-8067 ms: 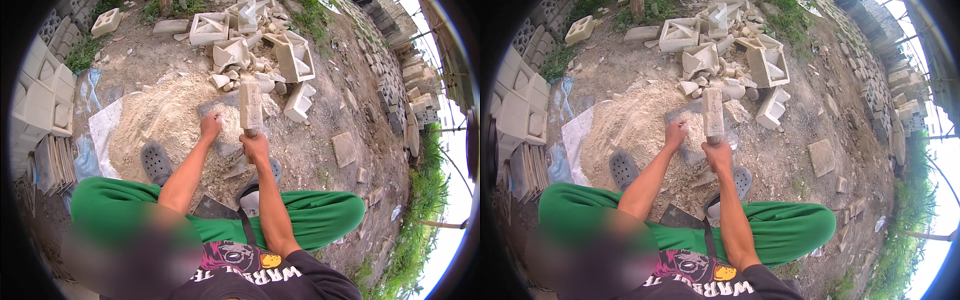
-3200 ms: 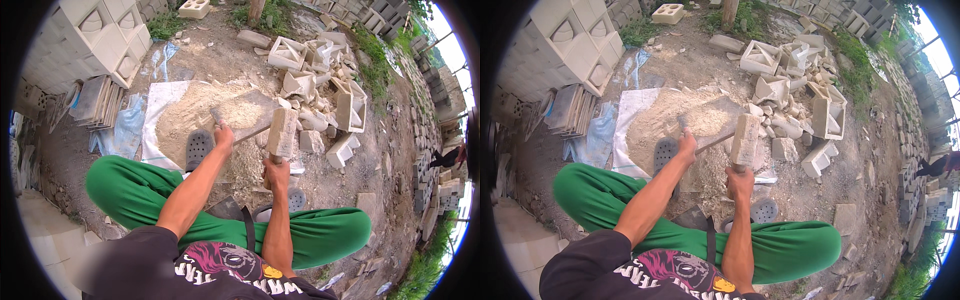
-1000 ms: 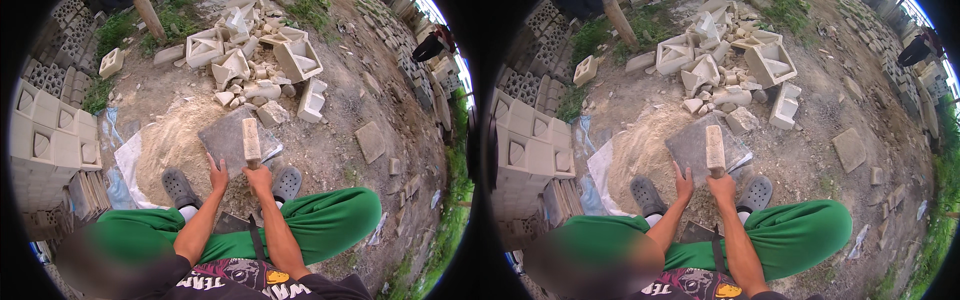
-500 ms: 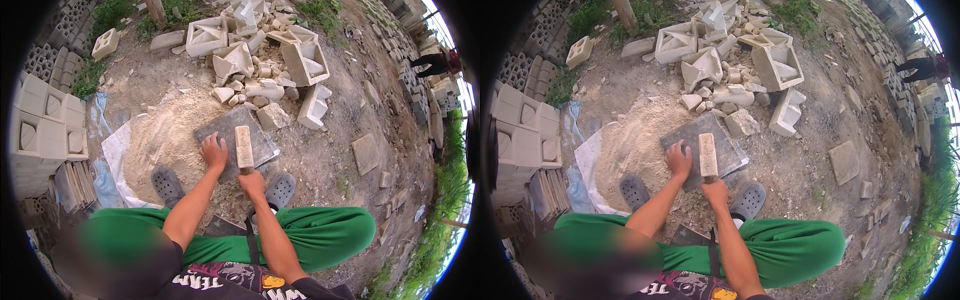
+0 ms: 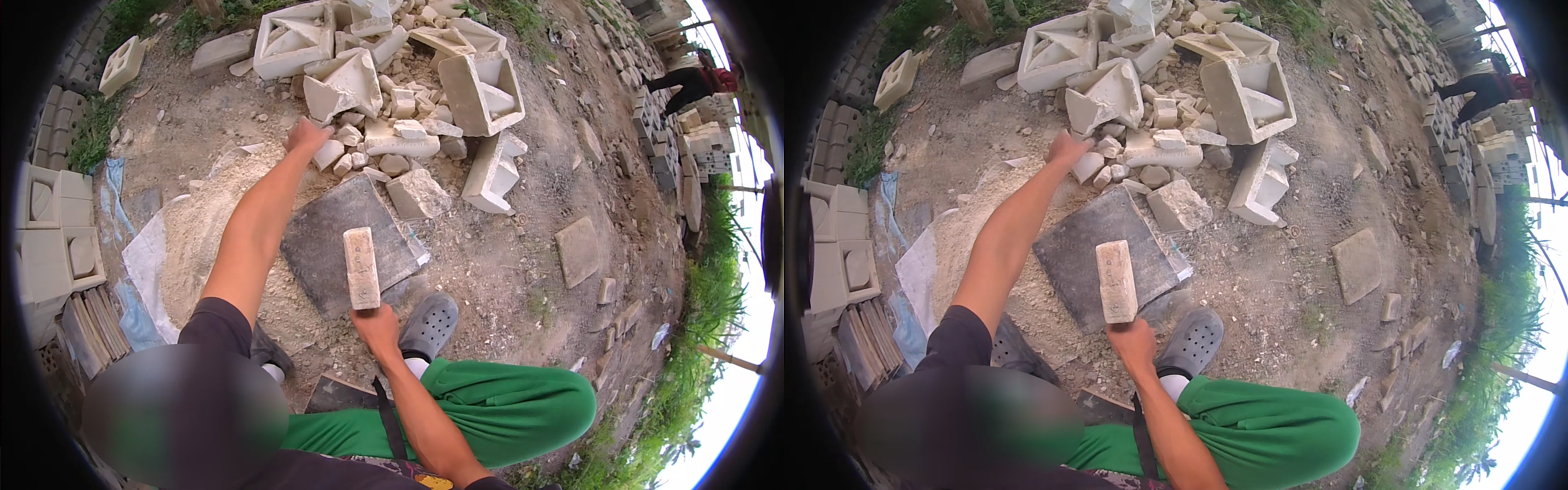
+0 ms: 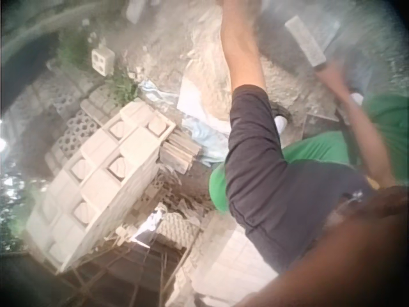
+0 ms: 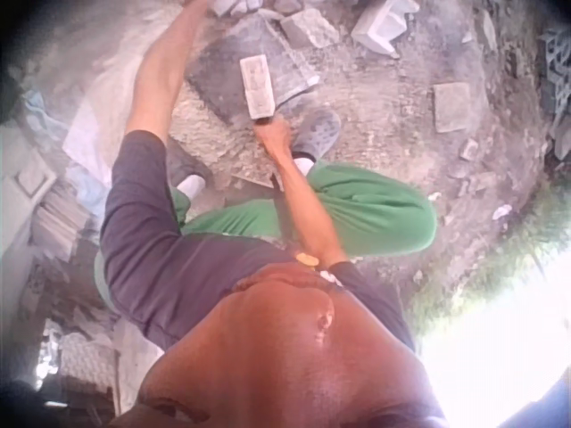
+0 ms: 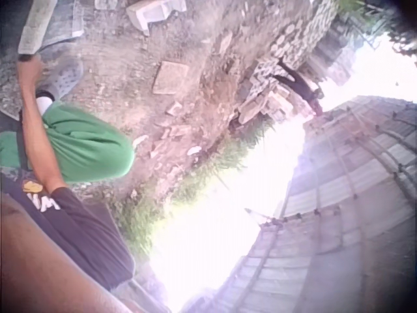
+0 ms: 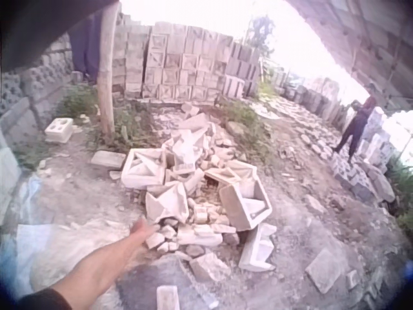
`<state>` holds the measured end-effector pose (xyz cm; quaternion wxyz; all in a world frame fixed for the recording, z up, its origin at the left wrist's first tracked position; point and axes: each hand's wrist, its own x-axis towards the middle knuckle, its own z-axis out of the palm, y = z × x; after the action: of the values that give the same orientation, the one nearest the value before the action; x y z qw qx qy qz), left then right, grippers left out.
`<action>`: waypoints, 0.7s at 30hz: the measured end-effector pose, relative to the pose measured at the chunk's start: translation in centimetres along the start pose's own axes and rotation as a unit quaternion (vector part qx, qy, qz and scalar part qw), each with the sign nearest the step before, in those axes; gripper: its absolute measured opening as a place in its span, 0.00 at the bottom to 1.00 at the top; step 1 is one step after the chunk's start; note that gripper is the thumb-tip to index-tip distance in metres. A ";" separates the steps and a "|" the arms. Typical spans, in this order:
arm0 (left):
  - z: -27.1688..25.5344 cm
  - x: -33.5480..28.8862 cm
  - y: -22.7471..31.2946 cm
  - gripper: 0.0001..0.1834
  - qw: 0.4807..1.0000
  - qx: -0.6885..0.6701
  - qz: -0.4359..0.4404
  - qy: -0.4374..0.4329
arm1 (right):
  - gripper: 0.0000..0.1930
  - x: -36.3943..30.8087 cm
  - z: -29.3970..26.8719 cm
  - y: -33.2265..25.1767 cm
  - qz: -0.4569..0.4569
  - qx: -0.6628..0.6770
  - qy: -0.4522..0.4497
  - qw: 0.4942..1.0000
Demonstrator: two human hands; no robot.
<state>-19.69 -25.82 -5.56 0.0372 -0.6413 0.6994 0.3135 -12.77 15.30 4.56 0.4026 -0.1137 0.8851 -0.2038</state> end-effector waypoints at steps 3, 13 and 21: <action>-0.9 0.1 0.9 0.38 0.999 0.027 0.014 -0.024 | 0.22 -0.1 0.1 -0.1 -0.017 0.034 0.001 0.999; -1.3 1.5 -0.5 0.35 0.997 0.030 0.062 -0.017 | 0.22 0.2 -0.3 -0.7 0.009 0.016 -0.024 1.000; -1.2 0.3 0.5 0.40 0.998 0.019 0.066 0.011 | 0.27 0.4 -0.2 0.2 0.004 -0.002 -0.038 0.999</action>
<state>-19.77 -26.68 -4.58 0.0203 -0.5964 0.7464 0.2947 -13.21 15.40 4.32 0.4369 -0.1188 0.8699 -0.1957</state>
